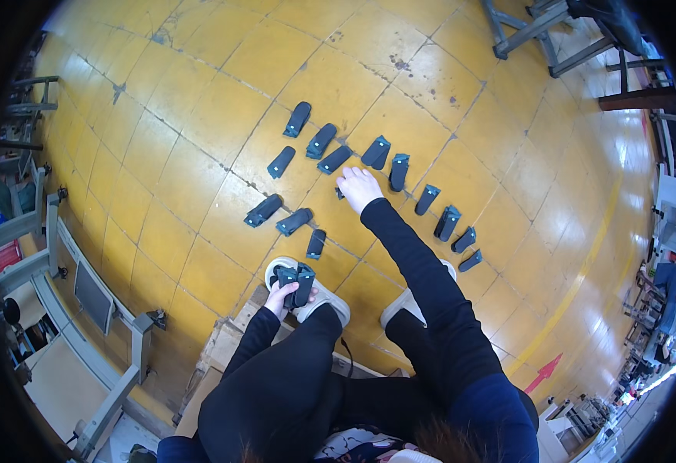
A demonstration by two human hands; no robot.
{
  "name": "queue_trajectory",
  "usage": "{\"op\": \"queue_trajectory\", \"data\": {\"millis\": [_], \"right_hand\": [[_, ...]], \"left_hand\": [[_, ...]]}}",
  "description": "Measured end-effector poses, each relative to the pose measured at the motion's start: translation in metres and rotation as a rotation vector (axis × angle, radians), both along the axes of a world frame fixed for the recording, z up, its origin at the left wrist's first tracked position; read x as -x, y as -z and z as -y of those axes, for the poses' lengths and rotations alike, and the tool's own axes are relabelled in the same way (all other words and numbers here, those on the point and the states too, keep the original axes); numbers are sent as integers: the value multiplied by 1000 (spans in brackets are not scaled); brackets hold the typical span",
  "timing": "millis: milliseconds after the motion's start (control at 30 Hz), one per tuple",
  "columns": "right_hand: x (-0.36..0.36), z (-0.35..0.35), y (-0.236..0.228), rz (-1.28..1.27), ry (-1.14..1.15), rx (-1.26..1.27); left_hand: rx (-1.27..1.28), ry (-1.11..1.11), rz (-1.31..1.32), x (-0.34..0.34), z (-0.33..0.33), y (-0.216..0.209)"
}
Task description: The person sits on the floor and repeatedly picks up small dark rectangular objects, holding them in both hands and placing them back down in a scattered arrangement. The person continues this pick-up and place-down cycle without forming a clear final stack or container.
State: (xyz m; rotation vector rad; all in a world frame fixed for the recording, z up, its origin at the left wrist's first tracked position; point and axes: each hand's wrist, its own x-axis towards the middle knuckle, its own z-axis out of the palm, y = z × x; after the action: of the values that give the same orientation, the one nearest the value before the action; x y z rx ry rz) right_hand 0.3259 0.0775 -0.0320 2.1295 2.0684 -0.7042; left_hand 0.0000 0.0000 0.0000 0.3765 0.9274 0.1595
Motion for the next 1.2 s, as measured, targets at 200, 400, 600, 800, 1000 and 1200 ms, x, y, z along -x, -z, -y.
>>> {"op": "queue_trajectory", "data": {"millis": [200,400,600,800,1000,1200], "right_hand": [[3,18,12,-949,828,-65],[13,43,11,-313,887,-475],[43,41,-6,-378,52,-474],[79,65,10,-527,-443,-235],[98,70,4,-202,-405,-177],[86,60,8,-816,333,-393]], "left_hand": [[-25,-8,-41,-3,-2,-10],[9,-26,-1,-6,-3,-9],[11,-28,-8,-2,-3,-10],[11,-35,-5,-6,-1,-8],[-1,-28,3,-5,-4,-9],[-10,-20,-10,-6,-2,-11]]}}
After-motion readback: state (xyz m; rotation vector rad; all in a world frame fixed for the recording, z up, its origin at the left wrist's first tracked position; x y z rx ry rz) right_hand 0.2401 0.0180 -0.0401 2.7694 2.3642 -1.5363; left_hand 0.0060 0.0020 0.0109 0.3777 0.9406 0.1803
